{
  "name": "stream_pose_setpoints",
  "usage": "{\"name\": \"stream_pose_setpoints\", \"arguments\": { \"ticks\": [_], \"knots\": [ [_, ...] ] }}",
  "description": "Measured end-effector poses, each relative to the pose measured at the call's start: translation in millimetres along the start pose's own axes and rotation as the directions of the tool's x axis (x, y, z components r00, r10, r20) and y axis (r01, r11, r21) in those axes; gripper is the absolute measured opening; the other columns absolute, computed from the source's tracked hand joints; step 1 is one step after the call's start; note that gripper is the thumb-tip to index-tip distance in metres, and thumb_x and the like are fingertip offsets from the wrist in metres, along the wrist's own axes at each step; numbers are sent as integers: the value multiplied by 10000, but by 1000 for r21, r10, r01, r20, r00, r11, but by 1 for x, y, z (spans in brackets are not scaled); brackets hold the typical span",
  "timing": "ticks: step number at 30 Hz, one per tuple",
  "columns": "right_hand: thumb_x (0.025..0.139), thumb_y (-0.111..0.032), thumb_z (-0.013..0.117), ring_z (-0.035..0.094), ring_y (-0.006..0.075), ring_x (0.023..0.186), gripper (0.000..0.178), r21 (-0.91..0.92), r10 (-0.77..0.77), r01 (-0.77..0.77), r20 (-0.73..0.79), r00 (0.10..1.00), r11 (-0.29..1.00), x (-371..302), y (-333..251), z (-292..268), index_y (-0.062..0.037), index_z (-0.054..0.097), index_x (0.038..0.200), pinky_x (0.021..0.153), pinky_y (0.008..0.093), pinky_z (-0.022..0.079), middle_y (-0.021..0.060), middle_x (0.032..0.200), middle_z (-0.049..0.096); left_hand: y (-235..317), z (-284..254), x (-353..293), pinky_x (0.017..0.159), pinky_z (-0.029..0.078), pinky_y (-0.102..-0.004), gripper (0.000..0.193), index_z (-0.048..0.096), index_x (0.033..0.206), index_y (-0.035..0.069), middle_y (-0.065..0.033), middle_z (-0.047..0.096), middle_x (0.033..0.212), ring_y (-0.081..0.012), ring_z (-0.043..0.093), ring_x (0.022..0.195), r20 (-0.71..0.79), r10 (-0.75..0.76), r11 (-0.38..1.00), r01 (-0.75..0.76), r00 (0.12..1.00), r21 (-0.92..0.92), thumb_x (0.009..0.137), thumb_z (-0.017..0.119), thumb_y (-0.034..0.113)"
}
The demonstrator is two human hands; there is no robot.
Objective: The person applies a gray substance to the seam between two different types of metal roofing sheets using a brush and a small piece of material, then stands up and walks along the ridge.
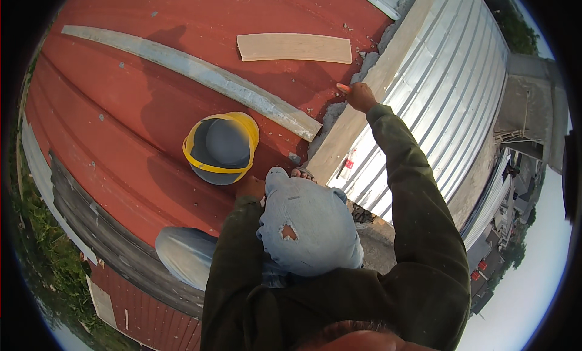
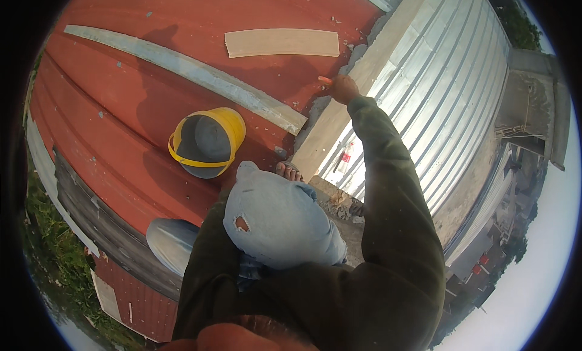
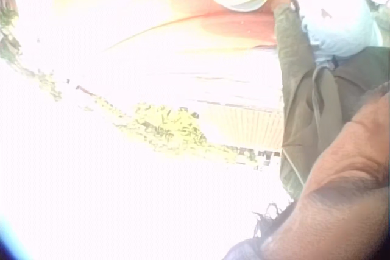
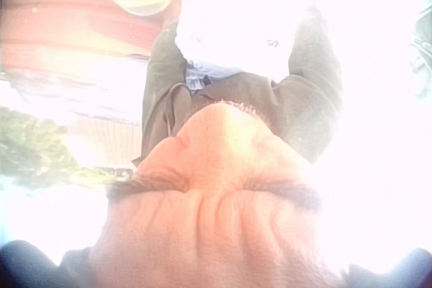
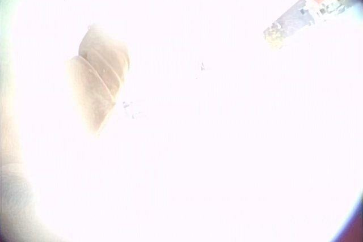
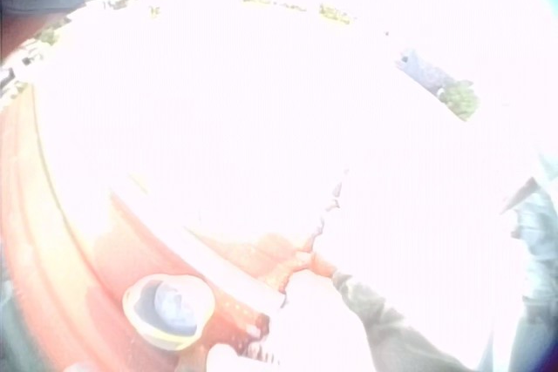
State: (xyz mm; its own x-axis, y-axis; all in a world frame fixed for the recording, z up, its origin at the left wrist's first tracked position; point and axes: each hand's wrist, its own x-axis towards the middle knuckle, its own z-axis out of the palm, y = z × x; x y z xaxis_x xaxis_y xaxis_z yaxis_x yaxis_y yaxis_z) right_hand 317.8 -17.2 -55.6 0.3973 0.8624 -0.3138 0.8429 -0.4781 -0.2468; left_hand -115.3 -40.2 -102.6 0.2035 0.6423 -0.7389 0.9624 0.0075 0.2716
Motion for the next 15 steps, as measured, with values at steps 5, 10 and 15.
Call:
{"name": "stream_pose_setpoints", "arguments": {
  "ticks": [5,10,15],
  "knots": [
    [787,-234,614,601,409,823,216,-26,-60,60,12,998,998,20,0,13,-23,647,820,714,471,478,239,836,625,-48,11,3,773,485,-470,376,615,1011,38,-226,620,991,-400,602,907,-211,-233,972,223,949,-70,832,447,323],
    [810,-213,573,616,347,924,201,-234,90,-50,164,982,971,38,-17,20,-47,667,874,793,440,492,178,934,651,-94,36,8,689,494,-468,324,640,897,5,-224,632,854,-411,617,798,-288,-388,908,308,876,-286,828,475,275],
    [809,-248,594,608,344,958,231,-243,149,-96,209,966,965,45,-24,24,-72,664,941,808,422,492,178,992,640,-96,40,3,659,491,-474,304,660,822,-13,-236,643,801,-409,626,772,-249,-548,798,410,798,-443,817,499,245]
  ]
}}
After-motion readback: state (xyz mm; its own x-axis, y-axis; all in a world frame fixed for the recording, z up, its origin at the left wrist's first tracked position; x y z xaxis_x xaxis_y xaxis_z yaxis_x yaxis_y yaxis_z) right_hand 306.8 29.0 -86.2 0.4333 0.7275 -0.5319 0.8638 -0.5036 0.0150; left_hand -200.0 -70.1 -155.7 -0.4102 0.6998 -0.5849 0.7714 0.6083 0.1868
